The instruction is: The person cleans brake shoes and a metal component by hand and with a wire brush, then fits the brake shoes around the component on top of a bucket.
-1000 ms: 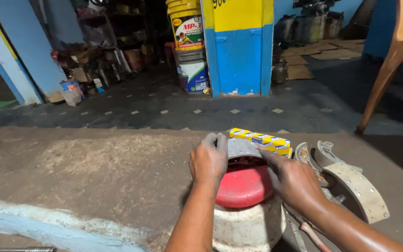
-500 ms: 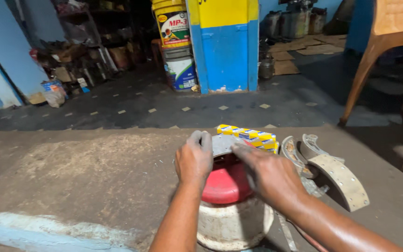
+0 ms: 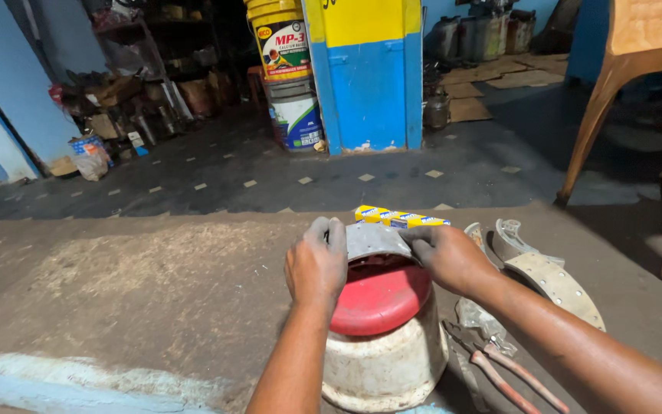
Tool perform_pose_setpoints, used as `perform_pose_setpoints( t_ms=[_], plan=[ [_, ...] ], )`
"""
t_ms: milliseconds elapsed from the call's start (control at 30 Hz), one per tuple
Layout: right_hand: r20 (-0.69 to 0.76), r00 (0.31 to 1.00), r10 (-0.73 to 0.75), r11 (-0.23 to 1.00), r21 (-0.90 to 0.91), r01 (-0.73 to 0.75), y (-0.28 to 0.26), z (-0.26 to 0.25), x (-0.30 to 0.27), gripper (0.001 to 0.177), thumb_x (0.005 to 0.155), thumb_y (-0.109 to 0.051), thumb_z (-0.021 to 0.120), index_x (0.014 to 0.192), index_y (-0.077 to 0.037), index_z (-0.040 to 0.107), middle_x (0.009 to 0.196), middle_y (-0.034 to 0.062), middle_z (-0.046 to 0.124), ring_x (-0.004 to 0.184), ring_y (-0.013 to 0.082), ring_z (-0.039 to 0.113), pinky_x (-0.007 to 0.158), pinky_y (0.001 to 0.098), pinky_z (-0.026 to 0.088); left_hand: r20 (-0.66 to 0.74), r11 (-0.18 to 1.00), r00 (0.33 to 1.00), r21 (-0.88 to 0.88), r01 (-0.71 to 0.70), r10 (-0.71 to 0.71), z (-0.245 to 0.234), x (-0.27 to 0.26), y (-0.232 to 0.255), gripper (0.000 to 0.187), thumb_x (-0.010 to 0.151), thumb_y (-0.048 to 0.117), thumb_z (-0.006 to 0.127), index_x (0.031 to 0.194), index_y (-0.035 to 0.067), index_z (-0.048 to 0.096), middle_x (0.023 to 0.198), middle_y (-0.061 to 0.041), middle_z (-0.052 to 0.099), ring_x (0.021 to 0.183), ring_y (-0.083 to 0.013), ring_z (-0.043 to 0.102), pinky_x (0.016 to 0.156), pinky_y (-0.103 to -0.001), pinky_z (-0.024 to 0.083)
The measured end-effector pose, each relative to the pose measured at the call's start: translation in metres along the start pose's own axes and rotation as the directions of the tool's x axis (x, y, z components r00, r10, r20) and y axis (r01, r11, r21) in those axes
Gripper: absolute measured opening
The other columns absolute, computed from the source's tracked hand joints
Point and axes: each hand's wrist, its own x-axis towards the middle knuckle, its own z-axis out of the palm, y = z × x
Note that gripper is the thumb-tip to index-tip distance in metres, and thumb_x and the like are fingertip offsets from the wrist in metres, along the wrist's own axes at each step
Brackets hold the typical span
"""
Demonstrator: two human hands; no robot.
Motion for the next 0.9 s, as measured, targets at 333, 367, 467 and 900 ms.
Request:
perform_pose_setpoints(
  t_ms=[333,367,467,900],
  plan=[
    [0.066,0.998,0.005,1.0,-0.031,-0.003,0.006,0.0,0.009,0.035,0.092,-0.022,0.06,0.124,-0.023,0.074,0.102,0.0174,0.076,0.092,0.035,0.074,0.084,0.0467,0.057,-0.003,1.0,1.0,0.004,0.005,-0.005,0.002,-0.002,0.001,0.038,0.095,0.046,0.05,0.093,0.014,0.071,0.094,-0.022,0.07,0.093,-0.0497,0.063,0.08,-0.058,0.048],
    [0.036,0.998,-0.051,0.993,-0.105,0.055,0.002,0.004,0.007,0.036,0.09,-0.022,0.061,0.124,-0.023,0.074,0.103,0.0175,0.075,0.092,0.0365,0.073,0.083,0.048,0.056,0.001,1.0,1.0,0.011,0.014,-0.014,0.0,-0.003,-0.001,0.038,0.095,0.047,0.05,0.094,0.015,0.071,0.094,-0.022,0.07,0.093,-0.05,0.062,0.08,-0.058,0.048],
    [-0.044,0.972,-0.232,0.95,-0.222,0.217,-0.009,0.009,-0.001,0.037,0.087,-0.022,0.063,0.122,-0.021,0.073,0.106,0.0171,0.075,0.092,0.0392,0.071,0.081,0.0501,0.055,0.012,1.0,1.0,-0.019,0.007,-0.006,0.0,-0.004,-0.003,0.038,0.095,0.047,0.049,0.095,0.016,0.072,0.094,-0.022,0.07,0.094,-0.0494,0.063,0.081,-0.058,0.048],
    [-0.005,0.955,-0.295,0.955,-0.033,0.295,-0.057,0.017,-0.02,0.061,0.094,-0.033,0.056,0.151,-0.017,0.042,0.128,0.0194,0.07,0.112,0.0394,0.067,0.092,0.0459,0.052,0.09,0.995,0.995,-0.095,0.041,-0.032,-0.006,-0.001,-0.003,0.054,0.1,0.06,0.043,0.1,0.017,0.075,0.098,-0.02,0.074,0.101,-0.047,0.065,0.086,-0.054,0.049]
  ],
)
